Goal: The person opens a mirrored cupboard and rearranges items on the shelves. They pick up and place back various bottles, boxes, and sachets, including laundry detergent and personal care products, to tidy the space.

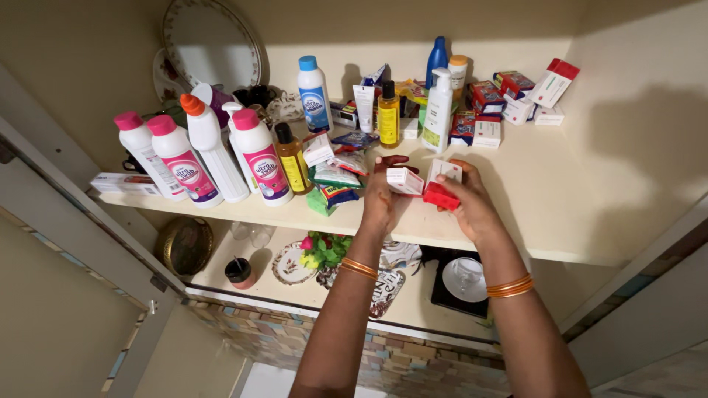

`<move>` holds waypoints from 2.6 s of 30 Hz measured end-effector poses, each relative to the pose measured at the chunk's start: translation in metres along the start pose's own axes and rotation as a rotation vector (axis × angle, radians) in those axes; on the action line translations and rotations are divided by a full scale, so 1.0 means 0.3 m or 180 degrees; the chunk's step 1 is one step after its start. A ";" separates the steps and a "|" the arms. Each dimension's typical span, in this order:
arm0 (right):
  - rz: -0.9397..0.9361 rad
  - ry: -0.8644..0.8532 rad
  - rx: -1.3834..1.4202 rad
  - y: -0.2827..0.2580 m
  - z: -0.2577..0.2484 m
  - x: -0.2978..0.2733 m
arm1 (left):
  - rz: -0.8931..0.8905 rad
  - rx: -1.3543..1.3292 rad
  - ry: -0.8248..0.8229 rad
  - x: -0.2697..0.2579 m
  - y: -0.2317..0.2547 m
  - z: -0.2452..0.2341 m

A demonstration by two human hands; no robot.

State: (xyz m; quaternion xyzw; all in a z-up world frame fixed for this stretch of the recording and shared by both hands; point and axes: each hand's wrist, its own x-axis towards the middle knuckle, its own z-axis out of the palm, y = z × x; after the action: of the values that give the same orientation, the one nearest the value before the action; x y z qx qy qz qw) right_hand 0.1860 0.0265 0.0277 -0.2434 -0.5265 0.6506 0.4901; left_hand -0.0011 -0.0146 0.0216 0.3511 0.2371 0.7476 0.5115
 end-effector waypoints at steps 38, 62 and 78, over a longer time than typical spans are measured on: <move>-0.0121 -0.0042 0.1028 -0.012 -0.019 -0.015 | 0.0554 0.1511 0.0023 -0.050 0.006 0.049; -0.0375 -0.0267 0.1050 -0.038 0.009 -0.037 | 0.0814 0.1782 -0.0602 -0.073 -0.002 0.071; -0.1089 -0.0871 -0.1147 0.013 0.031 -0.044 | 0.3733 0.3826 0.0435 -0.472 0.239 0.026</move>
State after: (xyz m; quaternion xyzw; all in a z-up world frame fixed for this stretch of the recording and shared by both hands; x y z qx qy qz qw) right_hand 0.1820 0.0105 0.0245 -0.1442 -0.7284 0.4812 0.4659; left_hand -0.0054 -0.1728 0.0379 0.5839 0.4043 0.6584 -0.2492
